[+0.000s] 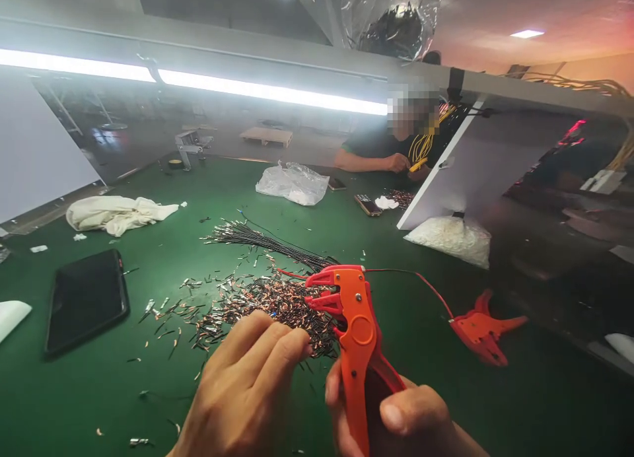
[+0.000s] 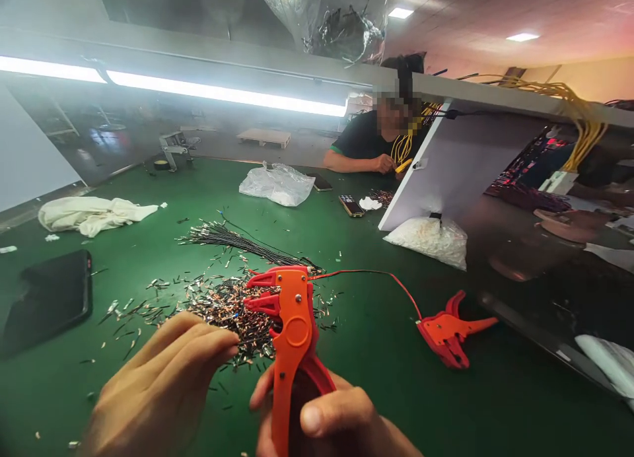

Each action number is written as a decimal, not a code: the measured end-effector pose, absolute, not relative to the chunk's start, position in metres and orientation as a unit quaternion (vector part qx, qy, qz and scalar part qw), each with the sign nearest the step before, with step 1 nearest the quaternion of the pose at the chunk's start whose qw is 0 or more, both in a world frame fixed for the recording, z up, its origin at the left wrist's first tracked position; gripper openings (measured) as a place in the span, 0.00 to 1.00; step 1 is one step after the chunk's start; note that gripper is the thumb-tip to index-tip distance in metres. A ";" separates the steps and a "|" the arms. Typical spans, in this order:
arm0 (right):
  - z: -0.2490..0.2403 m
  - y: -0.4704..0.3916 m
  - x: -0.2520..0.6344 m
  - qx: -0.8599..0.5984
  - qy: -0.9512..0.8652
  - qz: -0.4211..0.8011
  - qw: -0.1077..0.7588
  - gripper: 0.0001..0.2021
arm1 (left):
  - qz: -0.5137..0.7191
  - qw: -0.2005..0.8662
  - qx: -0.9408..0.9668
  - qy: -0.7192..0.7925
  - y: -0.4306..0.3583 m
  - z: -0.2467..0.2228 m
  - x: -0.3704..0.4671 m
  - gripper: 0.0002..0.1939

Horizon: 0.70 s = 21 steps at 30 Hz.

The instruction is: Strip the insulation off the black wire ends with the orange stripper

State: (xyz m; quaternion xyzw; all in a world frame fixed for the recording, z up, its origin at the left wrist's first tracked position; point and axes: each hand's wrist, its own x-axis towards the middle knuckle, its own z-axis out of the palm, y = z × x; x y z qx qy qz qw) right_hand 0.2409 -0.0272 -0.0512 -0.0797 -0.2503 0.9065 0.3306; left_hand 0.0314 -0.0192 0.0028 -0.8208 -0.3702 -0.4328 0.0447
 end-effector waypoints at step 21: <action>-0.038 -0.028 0.230 -0.243 -0.237 0.848 0.406 0.35 | -0.206 -0.086 -0.855 -0.469 -0.034 -0.042 0.056 0.23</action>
